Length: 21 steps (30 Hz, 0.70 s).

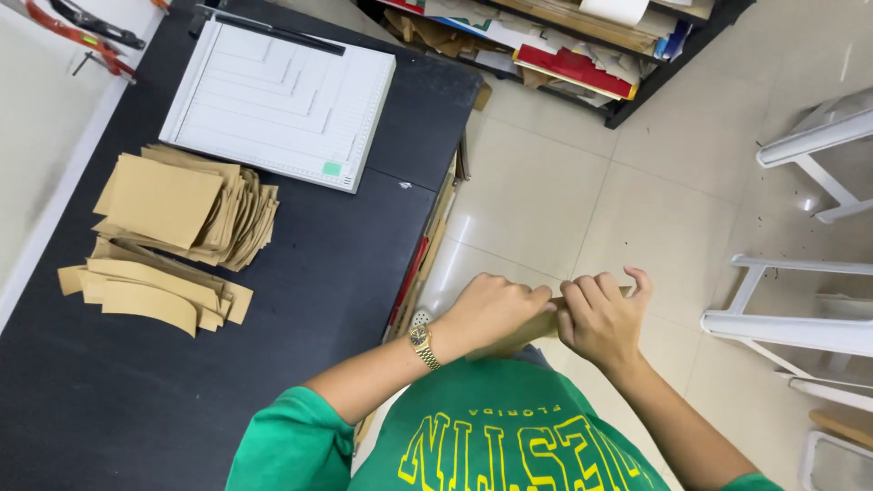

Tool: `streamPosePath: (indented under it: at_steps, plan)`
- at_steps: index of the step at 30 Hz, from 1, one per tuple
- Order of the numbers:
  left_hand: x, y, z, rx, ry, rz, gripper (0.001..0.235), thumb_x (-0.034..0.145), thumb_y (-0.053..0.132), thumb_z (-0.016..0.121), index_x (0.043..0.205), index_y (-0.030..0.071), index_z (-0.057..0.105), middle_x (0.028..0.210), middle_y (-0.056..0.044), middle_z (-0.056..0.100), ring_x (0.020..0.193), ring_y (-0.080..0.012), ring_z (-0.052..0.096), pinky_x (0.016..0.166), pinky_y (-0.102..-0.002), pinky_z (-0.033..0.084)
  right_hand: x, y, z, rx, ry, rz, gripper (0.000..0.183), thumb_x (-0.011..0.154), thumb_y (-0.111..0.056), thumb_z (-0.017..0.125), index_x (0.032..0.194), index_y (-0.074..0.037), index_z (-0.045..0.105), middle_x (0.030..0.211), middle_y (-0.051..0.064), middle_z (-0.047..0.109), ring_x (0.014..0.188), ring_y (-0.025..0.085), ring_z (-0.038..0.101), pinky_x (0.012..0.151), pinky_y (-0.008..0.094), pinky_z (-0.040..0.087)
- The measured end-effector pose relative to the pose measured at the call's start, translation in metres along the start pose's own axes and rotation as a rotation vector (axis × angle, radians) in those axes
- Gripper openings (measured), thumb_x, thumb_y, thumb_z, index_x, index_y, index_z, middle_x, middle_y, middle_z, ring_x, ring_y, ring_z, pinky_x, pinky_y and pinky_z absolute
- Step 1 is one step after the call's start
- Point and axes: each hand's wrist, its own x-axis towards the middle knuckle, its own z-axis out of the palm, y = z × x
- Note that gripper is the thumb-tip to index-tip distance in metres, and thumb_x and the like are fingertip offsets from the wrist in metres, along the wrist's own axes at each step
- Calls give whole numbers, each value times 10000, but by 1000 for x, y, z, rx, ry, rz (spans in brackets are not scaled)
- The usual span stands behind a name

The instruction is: Cutting brown paper sheets with a guillotine cutter and rolling them into tubes.

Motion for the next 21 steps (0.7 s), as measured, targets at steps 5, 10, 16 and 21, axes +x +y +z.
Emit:
streamPosePath:
  at_steps: [5,10,16,21]
  plan:
    - [4,8,49,122,109,41,51,892,173,630,860,207,652,622,11,662,586,-218,699,601,-345,520,-14,31,5,149,-167,45,97,791,-204,527,703,-204,566,607,-50,458,617,189,559,727,362,471]
    - [2,24,88,164,125,-93,116,966,228,495,947,150,580,783,-33,530,764,-252,566,672,-387,384,-9,26,-17,73,-474,203,422,824,-548,641,849,-127,614,675,52,612,731,233,692,717,359,533]
    - [1,37,80,135,-27,-54,378,905,500,401,1014,169,550,762,-23,558,638,-236,642,552,-367,484,-12,33,-48,90,-789,245,678,607,-788,693,874,-171,614,702,19,650,774,209,736,730,351,598]
    - [2,48,65,55,-226,-78,551,803,640,492,1052,149,529,720,-49,605,576,-266,679,508,-391,529,-16,31,-57,140,-866,219,558,656,-693,698,862,-182,607,692,10,682,752,219,755,717,379,612]
